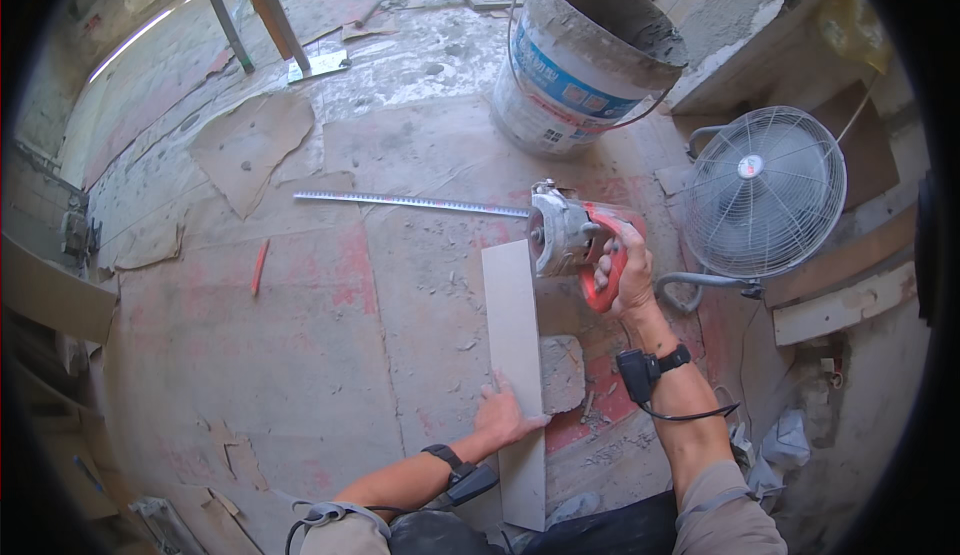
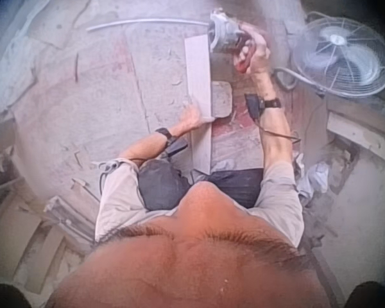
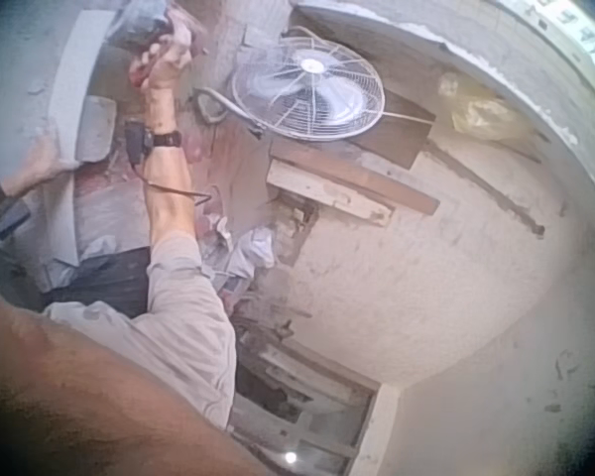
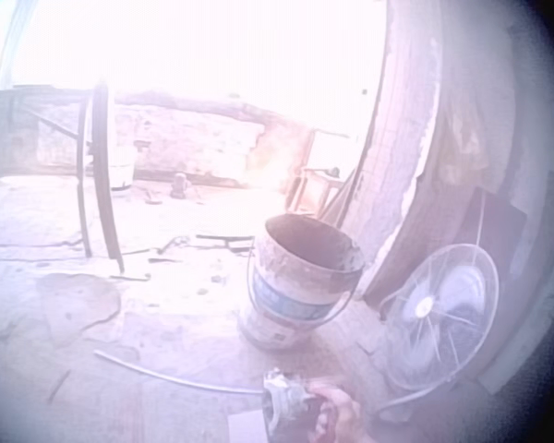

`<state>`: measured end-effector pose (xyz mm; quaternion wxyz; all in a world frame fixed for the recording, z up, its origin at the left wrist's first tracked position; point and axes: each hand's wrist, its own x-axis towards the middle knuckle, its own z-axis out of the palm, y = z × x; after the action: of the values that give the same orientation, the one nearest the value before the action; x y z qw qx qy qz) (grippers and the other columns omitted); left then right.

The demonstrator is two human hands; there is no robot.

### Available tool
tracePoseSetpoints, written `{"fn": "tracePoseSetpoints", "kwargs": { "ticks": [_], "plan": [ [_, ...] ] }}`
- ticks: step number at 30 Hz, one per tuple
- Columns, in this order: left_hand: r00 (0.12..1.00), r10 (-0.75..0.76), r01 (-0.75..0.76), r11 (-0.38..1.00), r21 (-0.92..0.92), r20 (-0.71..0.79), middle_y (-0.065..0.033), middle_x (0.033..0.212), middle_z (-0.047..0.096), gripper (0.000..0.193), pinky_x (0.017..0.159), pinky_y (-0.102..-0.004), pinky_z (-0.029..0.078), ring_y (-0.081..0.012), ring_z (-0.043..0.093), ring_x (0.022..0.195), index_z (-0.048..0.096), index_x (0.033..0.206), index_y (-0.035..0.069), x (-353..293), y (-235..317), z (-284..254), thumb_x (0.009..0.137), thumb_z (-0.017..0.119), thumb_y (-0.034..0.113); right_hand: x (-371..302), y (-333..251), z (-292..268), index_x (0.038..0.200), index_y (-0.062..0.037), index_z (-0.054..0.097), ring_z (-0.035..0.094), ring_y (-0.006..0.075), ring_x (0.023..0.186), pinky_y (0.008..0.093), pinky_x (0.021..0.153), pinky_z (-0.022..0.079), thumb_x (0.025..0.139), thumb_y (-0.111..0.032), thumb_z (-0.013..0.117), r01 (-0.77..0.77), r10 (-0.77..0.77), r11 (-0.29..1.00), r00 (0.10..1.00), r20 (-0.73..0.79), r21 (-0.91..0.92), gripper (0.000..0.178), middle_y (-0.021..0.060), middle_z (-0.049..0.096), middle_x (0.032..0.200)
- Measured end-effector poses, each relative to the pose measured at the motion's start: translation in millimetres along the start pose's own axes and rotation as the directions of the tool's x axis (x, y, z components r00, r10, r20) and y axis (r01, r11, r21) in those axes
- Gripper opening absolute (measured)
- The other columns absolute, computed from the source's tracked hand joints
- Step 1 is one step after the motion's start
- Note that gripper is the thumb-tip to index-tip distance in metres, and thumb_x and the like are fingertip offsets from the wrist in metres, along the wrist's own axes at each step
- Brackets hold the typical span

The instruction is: Measure, fit, cut, and grind tiles for installation in a window frame during renovation.

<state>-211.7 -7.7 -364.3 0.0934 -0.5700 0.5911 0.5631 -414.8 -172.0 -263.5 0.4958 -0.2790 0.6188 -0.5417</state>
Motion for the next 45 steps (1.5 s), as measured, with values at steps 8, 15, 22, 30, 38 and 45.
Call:
{"fn": "tracePoseSetpoints", "kwargs": {
  "ticks": [8, 15, 22, 30, 38, 45],
  "plan": [
    [1.0, 0.001, 0.0, 1.0, 0.012, -0.03, -0.0442, 0.136, 0.038, 0.147, 0.096, -0.0467, 0.052, -0.0501, 0.056, 0.117, -0.005, 0.153, -0.011, 2.5, -1.7, 4.5, 0.063, 0.085, 0.063, -2.1, 0.4, -4.5, 0.092, -0.0038, 0.056, 0.046, 0.0118, 0.045, 0.0259, 0.04, 0.04, 0.091, -0.054, 0.056, -0.009, 0.009, 1.0, 1.0, 0.016, -0.009, 0.05, 0.0018, 0.049, 0.064],
    [0.999, 0.008, -0.007, 1.0, 0.022, -0.033, -0.0447, 0.135, 0.039, 0.147, 0.094, -0.0465, 0.053, -0.0499, 0.057, 0.115, -0.004, 0.152, -0.012, 4.5, -2.3, 4.0, 0.063, 0.085, 0.063, -4.0, 0.9, -7.4, 0.109, -0.0037, 0.061, 0.049, 0.0096, 0.053, 0.0259, 0.041, 0.042, 0.093, -0.05, 0.056, -0.011, 0.011, 1.0, 0.999, 0.037, 0.022, 0.049, 0.0008, 0.049, 0.076],
    [0.999, 0.021, -0.018, 0.999, 0.042, -0.05, -0.0463, 0.136, 0.037, 0.146, 0.096, -0.0461, 0.052, -0.0508, 0.056, 0.117, -0.003, 0.152, -0.013, 4.4, -2.5, 6.2, 0.063, 0.084, 0.062, -7.7, 6.1, -10.4, 0.115, -0.005, 0.063, 0.048, 0.0089, 0.054, 0.0254, 0.041, 0.042, 0.093, -0.049, 0.056, -0.01, 0.009, 0.999, 0.999, 0.044, 0.031, 0.05, 0.0001, 0.048, 0.078],
    [0.999, 0.023, -0.022, 1.0, 0.02, -0.036, -0.0475, 0.138, 0.034, 0.145, 0.1, -0.0458, 0.05, -0.052, 0.053, 0.122, -0.004, 0.152, -0.014, 0.9, -1.6, 3.5, 0.064, 0.083, 0.063, -11.3, 9.2, -11.5, 0.114, -0.0068, 0.063, 0.048, 0.0082, 0.055, 0.025, 0.041, 0.041, 0.093, -0.05, 0.056, -0.049, 0.048, 0.999, 0.998, 0.044, 0.017, 0.049, -0.0004, 0.047, 0.079],
    [1.0, -0.003, 0.002, 1.0, -0.023, -0.031, -0.0395, 0.139, 0.038, 0.14, 0.1, -0.049, 0.048, -0.0497, 0.051, 0.124, -0.002, 0.154, -0.01, 0.9, 0.4, 2.4, 0.067, 0.085, 0.056, -16.4, 14.1, -17.1, 0.122, -0.0074, 0.062, 0.048, 0.0076, 0.057, 0.0248, 0.041, 0.042, 0.095, -0.048, 0.055, -0.055, 0.053, 0.998, 0.997, 0.049, 0.044, 0.049, -0.001, 0.046, 0.084],
    [0.998, 0.004, -0.005, 1.0, -0.002, -0.066, -0.0359, 0.135, 0.041, 0.138, 0.098, -0.0501, 0.049, -0.0479, 0.052, 0.12, -0.001, 0.154, -0.009, 3.6, -1.2, 8.5, 0.067, 0.086, 0.056, -23.8, 12.0, -16.3, 0.11, -0.0091, 0.057, 0.047, 0.0095, 0.051, 0.0257, 0.041, 0.042, 0.093, -0.05, 0.056, -0.051, 0.048, 0.997, 0.998, 0.046, 0.049, 0.045, -0.0005, 0.045, 0.073]
  ]
}}
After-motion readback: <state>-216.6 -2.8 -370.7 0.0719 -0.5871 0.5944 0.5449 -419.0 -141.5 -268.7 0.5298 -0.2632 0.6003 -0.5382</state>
